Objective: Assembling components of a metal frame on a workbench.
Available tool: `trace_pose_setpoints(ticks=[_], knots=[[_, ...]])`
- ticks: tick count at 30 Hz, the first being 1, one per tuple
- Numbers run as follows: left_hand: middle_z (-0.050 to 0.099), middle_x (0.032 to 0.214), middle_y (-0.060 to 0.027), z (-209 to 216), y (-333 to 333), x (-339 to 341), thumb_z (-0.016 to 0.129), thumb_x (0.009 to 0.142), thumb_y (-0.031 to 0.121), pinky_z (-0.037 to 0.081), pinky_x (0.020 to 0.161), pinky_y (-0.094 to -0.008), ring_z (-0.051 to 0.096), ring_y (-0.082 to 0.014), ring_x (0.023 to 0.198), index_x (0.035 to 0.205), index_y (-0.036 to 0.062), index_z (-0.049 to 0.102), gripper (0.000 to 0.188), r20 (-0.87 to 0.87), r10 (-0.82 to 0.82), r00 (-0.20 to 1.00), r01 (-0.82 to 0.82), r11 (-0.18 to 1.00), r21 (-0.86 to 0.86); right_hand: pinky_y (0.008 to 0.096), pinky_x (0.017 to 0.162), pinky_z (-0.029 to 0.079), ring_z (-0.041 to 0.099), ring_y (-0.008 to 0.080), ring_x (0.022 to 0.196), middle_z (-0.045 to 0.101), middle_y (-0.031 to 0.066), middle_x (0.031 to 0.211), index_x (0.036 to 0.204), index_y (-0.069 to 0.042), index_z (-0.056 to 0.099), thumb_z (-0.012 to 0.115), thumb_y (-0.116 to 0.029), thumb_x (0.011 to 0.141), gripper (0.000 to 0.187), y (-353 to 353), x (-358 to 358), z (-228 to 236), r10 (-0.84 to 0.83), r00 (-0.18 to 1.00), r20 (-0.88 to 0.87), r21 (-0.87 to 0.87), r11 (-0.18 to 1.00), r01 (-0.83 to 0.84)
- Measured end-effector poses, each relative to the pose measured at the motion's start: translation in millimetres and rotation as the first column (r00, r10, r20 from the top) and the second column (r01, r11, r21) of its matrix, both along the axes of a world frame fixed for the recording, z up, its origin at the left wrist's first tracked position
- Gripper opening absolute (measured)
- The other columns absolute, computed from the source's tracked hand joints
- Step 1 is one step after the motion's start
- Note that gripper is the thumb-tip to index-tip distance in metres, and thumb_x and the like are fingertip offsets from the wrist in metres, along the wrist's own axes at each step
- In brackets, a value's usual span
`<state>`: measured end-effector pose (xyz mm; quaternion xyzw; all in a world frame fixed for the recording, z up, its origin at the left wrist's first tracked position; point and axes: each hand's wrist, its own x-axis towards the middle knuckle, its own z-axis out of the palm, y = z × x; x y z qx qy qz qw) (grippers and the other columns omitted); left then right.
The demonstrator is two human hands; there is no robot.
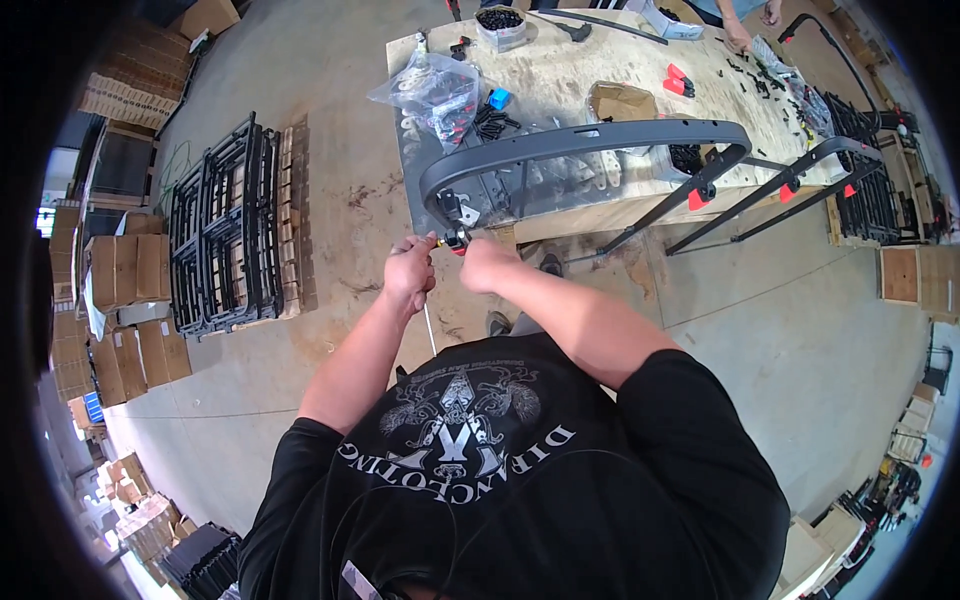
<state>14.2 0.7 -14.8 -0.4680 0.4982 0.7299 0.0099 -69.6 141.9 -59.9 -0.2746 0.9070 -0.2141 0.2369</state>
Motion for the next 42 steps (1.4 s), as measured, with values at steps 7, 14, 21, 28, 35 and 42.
trace_pose_setpoints(ticks=[7,14,21,28,35,42], knots=[[0.038,0.06,0.0053,6.5,3.5,-7.3,0.065,0.099,0.026,0.022,0.034,-0.0248,0.029,-0.0066,0.04,0.089,0.0119,0.052,0.022,0.016,-0.024,1.0,0.024,1.0,-0.006,0.0544,0.062,0.058,0.073,0.0325,0.074,0.069,0.0162,0.083,0.103,0.003,0.06,0.057,-0.017,0.091,0.023,0.1,-15.7,3.0,0.231,0.918,0.322,0.079,0.96,-0.27],[0.039,0.06,0.0055,4.1,-2.4,4.3,0.066,0.099,0.026,0.021,0.034,-0.0246,0.03,-0.006,0.039,0.088,0.0121,0.053,0.022,0.007,0.038,0.999,-0.038,0.999,-0.03,0.0517,0.06,0.058,0.068,0.0334,0.067,0.067,0.0188,0.081,0.102,0.005,0.059,0.057,-0.02,0.093,0.026,-1.3,-19.6,58.8,-0.065,0.269,0.961,-0.008,0.965,0.262],[0.044,0.061,0.0032,-7.8,-2.9,5.4,0.069,0.097,0.026,0.023,0.034,-0.0265,0.032,-0.0075,0.039,0.095,0.0084,0.058,0.02,-0.027,0.07,0.997,-0.07,0.998,0.002,0.0471,0.065,0.058,0.072,0.0334,0.078,0.07,0.0221,0.091,0.115,0.006,0.061,0.06,-0.017,0.09,0.033,-6.3,-17.6,68.3,-0.152,0.229,0.961,0.086,0.958,0.274],[0.04,0.063,0.0058,3.3,-0.9,4.0,0.066,0.099,0.024,0.023,0.036,-0.0237,0.03,-0.0052,0.042,0.088,0.0121,0.055,0.02,-0.003,0.038,0.999,-0.038,0.999,0.038,0.0555,0.058,0.056,0.07,0.0323,0.072,0.068,0.0185,0.093,0.111,0.005,0.06,0.06,-0.018,0.091,0.03,-7.2,-2.4,10.7,0.027,0.825,0.564,0.063,0.995,-0.075],[0.044,0.062,0.0027,-5.8,-4.5,-0.4,0.069,0.097,0.026,0.024,0.035,-0.0267,0.032,-0.008,0.039,0.096,0.0089,0.057,0.021,-0.015,0.004,1.0,-0.003,0.999,0.053,0.044,0.076,0.057,0.072,0.0306,0.088,0.071,0.0235,0.099,0.121,0.008,0.057,0.06,-0.014,0.09,0.038,1.8,0.5,13.4,0.079,0.972,0.22,0.172,0.978,-0.119],[0.041,0.062,0.005,-0.1,-0.5,5.4,0.067,0.099,0.024,0.023,0.036,-0.024,0.031,-0.0057,0.042,0.09,0.0109,0.055,0.02,-0.021,0.053,0.998,-0.054,0.998,-0.044,0.0531,0.062,0.053,0.066,0.0333,0.072,0.064,0.0146,0.078,0.096,0.004,0.064,0.057,-0.018,0.091,0.024,-0.7,-7.6,60.6,-0.107,0.485,0.868,0.013,0.981,0.194]])
